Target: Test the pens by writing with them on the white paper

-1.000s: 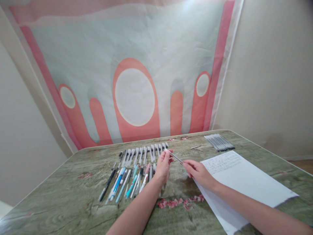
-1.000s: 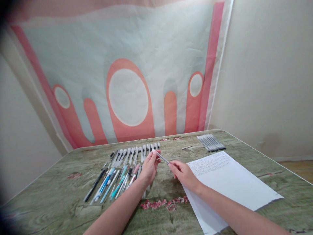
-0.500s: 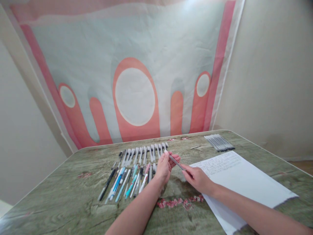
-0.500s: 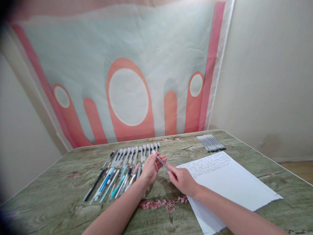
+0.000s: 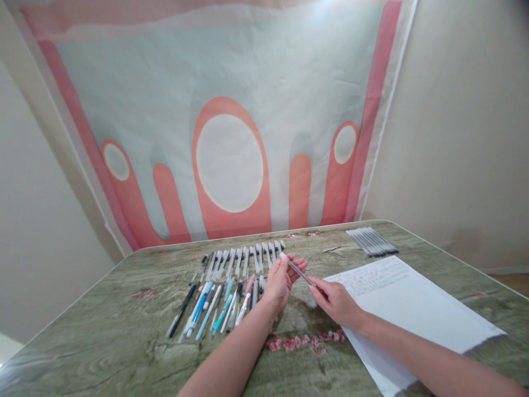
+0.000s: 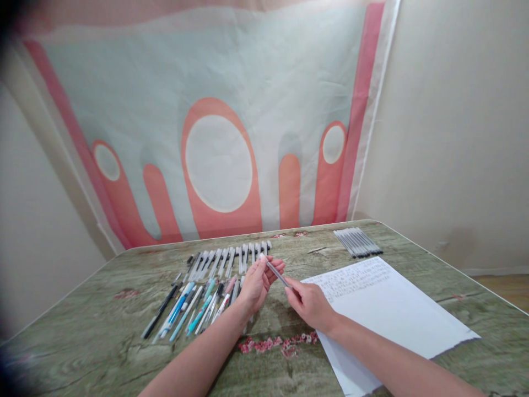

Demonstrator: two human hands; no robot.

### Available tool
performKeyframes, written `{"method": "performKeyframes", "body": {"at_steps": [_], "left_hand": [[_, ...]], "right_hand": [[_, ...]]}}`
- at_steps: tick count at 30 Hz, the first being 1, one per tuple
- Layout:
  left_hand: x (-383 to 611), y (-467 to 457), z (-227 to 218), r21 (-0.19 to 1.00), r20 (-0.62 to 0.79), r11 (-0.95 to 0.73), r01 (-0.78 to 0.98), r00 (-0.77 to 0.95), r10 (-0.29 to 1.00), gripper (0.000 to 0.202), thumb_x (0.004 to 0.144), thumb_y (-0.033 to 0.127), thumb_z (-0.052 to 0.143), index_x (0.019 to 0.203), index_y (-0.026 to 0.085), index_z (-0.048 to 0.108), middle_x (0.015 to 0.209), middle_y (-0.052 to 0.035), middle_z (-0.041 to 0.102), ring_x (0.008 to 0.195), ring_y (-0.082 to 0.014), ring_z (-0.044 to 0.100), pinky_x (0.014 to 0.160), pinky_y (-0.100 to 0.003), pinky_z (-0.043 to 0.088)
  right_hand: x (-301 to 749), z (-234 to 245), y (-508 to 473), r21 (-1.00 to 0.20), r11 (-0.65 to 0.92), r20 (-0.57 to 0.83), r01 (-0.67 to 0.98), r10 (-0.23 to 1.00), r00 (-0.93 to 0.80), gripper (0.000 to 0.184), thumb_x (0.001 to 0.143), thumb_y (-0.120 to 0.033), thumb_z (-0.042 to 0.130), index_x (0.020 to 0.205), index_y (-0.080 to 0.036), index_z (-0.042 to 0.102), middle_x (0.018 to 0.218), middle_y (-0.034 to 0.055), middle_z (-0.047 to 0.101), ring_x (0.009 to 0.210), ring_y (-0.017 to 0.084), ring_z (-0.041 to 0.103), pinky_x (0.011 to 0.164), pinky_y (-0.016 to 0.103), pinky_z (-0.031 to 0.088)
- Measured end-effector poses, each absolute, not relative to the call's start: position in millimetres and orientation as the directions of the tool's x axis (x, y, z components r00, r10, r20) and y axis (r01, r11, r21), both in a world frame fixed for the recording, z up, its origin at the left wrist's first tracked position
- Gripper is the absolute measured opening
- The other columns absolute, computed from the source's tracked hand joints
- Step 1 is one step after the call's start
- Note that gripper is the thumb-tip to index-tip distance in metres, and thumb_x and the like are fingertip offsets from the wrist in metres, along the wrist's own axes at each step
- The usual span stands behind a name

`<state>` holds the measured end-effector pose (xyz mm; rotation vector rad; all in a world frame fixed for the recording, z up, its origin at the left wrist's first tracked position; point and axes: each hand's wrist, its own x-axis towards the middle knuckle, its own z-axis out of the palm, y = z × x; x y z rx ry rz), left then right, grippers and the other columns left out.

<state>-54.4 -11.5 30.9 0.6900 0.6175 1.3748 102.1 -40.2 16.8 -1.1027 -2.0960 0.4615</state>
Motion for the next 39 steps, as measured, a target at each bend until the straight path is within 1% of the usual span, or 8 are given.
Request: {"method": "performKeyframes", "body": {"at_steps": [8, 18, 22, 27, 33, 36, 38, 39], "left_hand": [[-52, -14, 30, 0.765, 0.033, 0.066, -0.641, 0.142, 0.989, 0.030, 0.075, 0.040, 0.056, 0.086, 0.013, 0.054, 0.087, -0.0108, 0.066, 0.086, -0.0208, 0.062, 0.089, -0.039, 0.040], [-42, -22, 34, 0.730, 0.033, 0.071, -0.680, 0.139, 0.990, 0.028, 0.075, 0.040, 0.056, 0.083, 0.014, 0.054, 0.091, -0.0101, 0.065, 0.089, -0.0189, 0.061, 0.091, -0.037, 0.039], [-39, -24, 34, 0.731, 0.049, 0.070, -0.679, 0.154, 0.987, 0.029, 0.075, 0.041, 0.056, 0.082, 0.014, 0.054, 0.097, -0.0116, 0.064, 0.094, -0.0202, 0.059, 0.092, -0.036, 0.038], [-37, -27, 37, 0.719, 0.069, 0.054, -0.693, 0.148, 0.987, 0.027, 0.076, 0.040, 0.055, 0.082, 0.014, 0.054, 0.099, -0.0116, 0.064, 0.099, -0.0202, 0.057, 0.095, -0.036, 0.035], [-38, -25, 36, 0.718, 0.061, 0.049, -0.694, 0.133, 0.989, 0.029, 0.075, 0.041, 0.055, 0.083, 0.014, 0.055, 0.101, -0.0129, 0.063, 0.098, -0.0205, 0.057, 0.094, -0.036, 0.035], [-37, -23, 30, 0.756, 0.045, 0.052, -0.652, 0.131, 0.990, 0.032, 0.076, 0.041, 0.053, 0.090, 0.013, 0.057, 0.099, -0.0135, 0.063, 0.096, -0.0207, 0.058, 0.093, -0.037, 0.036], [-34, -24, 27, 0.817, 0.052, 0.042, -0.575, 0.147, 0.988, 0.035, 0.077, 0.042, 0.051, 0.096, 0.013, 0.058, 0.101, -0.0135, 0.062, 0.096, -0.0212, 0.057, 0.092, -0.037, 0.037], [-32, -26, 25, 0.853, 0.078, 0.015, -0.521, 0.156, 0.985, 0.036, 0.077, 0.042, 0.051, 0.098, 0.013, 0.058, 0.103, -0.0132, 0.062, 0.098, -0.0214, 0.056, 0.092, -0.037, 0.036]], "right_hand": [[102, 17, -41, -0.610, 0.559, 0.450, 0.562, 0.828, -0.334, 0.035, 0.084, -0.034, 0.038, 0.106, -0.016, 0.058, 0.051, -0.0018, 0.051, 0.045, 0.011, 0.046, 0.050, 0.021, 0.037], [101, 10, -41, -0.540, 0.609, 0.517, 0.580, 0.784, -0.343, 0.035, 0.085, -0.034, 0.036, 0.105, -0.014, 0.058, 0.059, 0.0029, 0.060, 0.052, 0.013, 0.055, 0.056, 0.023, 0.041], [101, 10, -41, -0.513, 0.634, 0.525, 0.579, 0.765, -0.373, 0.037, 0.087, -0.032, 0.034, 0.111, -0.014, 0.055, 0.066, 0.0052, 0.063, 0.056, 0.014, 0.057, 0.058, 0.024, 0.041], [98, 11, -43, -0.518, 0.642, 0.532, 0.565, 0.760, -0.374, 0.038, 0.087, -0.030, 0.033, 0.116, -0.013, 0.052, 0.065, 0.0050, 0.062, 0.056, 0.015, 0.057, 0.057, 0.024, 0.040], [97, 14, -42, -0.550, 0.619, 0.518, 0.561, 0.780, -0.352, 0.037, 0.086, -0.031, 0.036, 0.112, -0.014, 0.055, 0.065, 0.0042, 0.063, 0.055, 0.014, 0.057, 0.057, 0.024, 0.041], [98, 21, -40, -0.596, 0.575, 0.475, 0.560, 0.815, -0.331, 0.036, 0.085, -0.033, 0.037, 0.110, -0.016, 0.056, 0.065, 0.0029, 0.063, 0.053, 0.014, 0.056, 0.055, 0.023, 0.041], [100, 26, -36, -0.624, 0.550, 0.458, 0.555, 0.833, -0.310, 0.035, 0.085, -0.034, 0.036, 0.109, -0.017, 0.056, 0.072, 0.0033, 0.065, 0.057, 0.014, 0.057, 0.057, 0.023, 0.041], [103, 29, -33, -0.631, 0.536, 0.452, 0.561, 0.841, -0.296, 0.035, 0.085, -0.034, 0.037, 0.107, -0.017, 0.057, 0.074, 0.0034, 0.065, 0.058, 0.014, 0.057, 0.057, 0.023, 0.041]]}}
